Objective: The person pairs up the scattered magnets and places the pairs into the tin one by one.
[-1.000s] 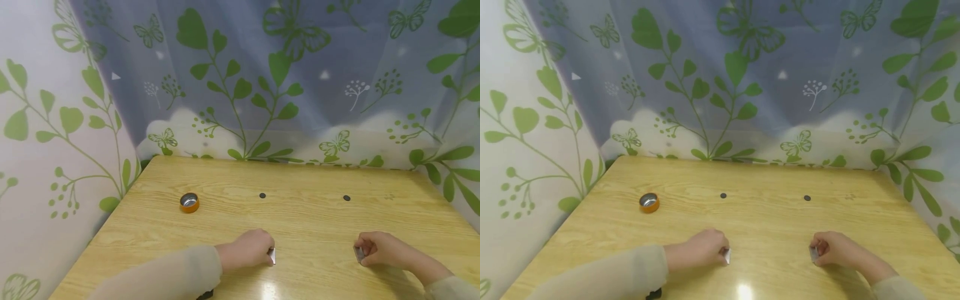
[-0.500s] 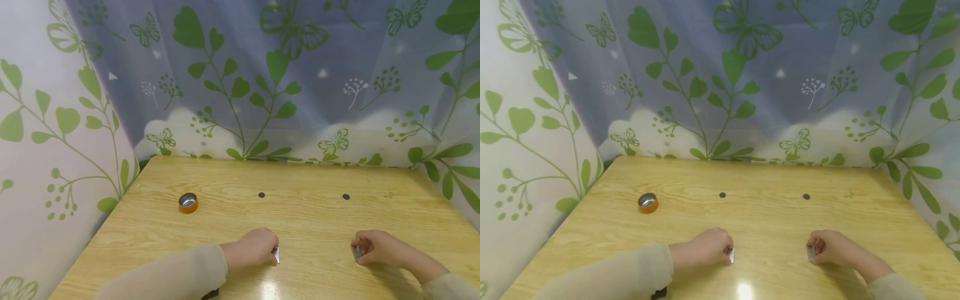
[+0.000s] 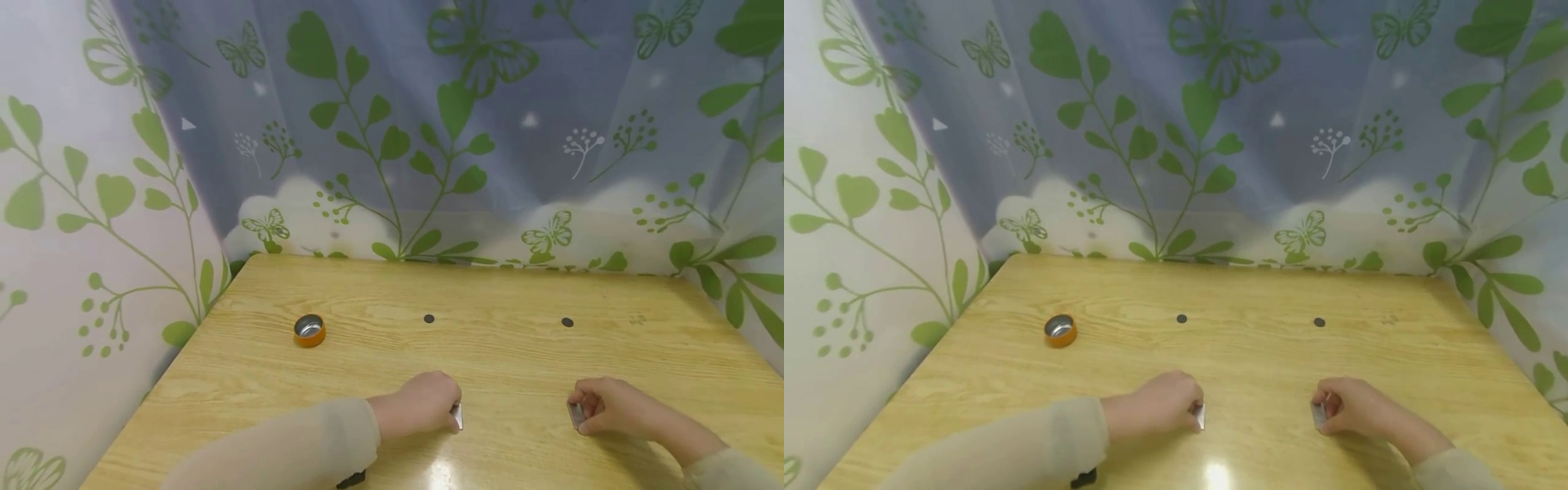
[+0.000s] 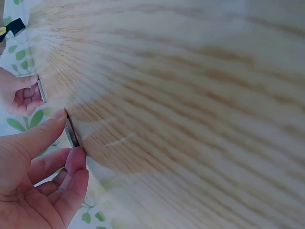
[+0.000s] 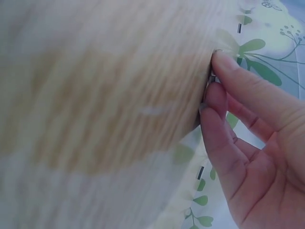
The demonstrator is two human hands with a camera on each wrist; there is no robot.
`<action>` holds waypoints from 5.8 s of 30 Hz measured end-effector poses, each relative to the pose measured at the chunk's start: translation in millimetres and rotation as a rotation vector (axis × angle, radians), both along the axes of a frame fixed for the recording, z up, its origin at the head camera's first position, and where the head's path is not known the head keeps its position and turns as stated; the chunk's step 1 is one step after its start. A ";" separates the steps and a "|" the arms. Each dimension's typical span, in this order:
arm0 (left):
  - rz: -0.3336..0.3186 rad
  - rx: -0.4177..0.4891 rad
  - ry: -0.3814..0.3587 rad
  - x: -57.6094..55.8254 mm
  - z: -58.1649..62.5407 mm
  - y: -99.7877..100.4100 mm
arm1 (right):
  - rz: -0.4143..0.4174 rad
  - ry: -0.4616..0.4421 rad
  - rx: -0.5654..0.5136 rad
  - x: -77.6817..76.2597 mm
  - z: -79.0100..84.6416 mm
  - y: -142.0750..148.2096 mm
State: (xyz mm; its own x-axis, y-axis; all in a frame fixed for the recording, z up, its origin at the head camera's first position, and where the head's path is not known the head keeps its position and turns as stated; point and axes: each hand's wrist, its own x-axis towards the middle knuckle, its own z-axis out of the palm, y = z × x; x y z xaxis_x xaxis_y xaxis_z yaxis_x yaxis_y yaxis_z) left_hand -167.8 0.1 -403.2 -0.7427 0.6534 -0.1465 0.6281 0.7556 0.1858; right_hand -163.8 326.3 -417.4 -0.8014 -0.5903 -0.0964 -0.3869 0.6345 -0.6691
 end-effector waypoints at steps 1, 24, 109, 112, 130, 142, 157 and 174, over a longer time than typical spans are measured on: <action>0.003 0.002 -0.004 0.3 -0.1 0.4 | 0.001 -0.005 -0.001 0.4 0.1 -0.3; 0.013 -0.011 0.008 1.8 3.0 12.7 | -0.012 -0.016 0.035 0.2 0.0 -4.9; 0.096 0.078 -0.014 0.0 -2.0 48.2 | 0.017 -0.019 0.042 0.5 3.2 -43.1; 0.099 0.071 -0.021 -0.5 -2.0 50.0 | 0.031 -0.020 0.039 -0.4 5.2 -47.0; 0.108 0.040 -0.037 0.7 1.7 56.7 | 0.047 0.001 0.022 -0.4 6.1 -54.5; 0.108 0.043 -0.036 0.8 -0.8 61.8 | 0.042 0.027 0.033 0.4 5.5 -60.6; 0.099 0.031 -0.023 0.3 -1.0 68.3 | 0.032 0.024 0.044 0.3 5.7 -64.5; 0.117 -0.031 -0.003 1.5 -2.1 79.4 | 0.041 -0.016 0.006 0.3 5.8 -74.1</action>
State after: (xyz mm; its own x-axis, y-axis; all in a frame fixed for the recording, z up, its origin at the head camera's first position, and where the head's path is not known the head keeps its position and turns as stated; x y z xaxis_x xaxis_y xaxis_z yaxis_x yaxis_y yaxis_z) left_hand -166.3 79.5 -405.3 -0.8129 0.5578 -0.1673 0.5351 0.8288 0.1633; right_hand -163.5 252.2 -411.6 -0.7751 -0.6217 -0.1126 -0.4017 0.6225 -0.6717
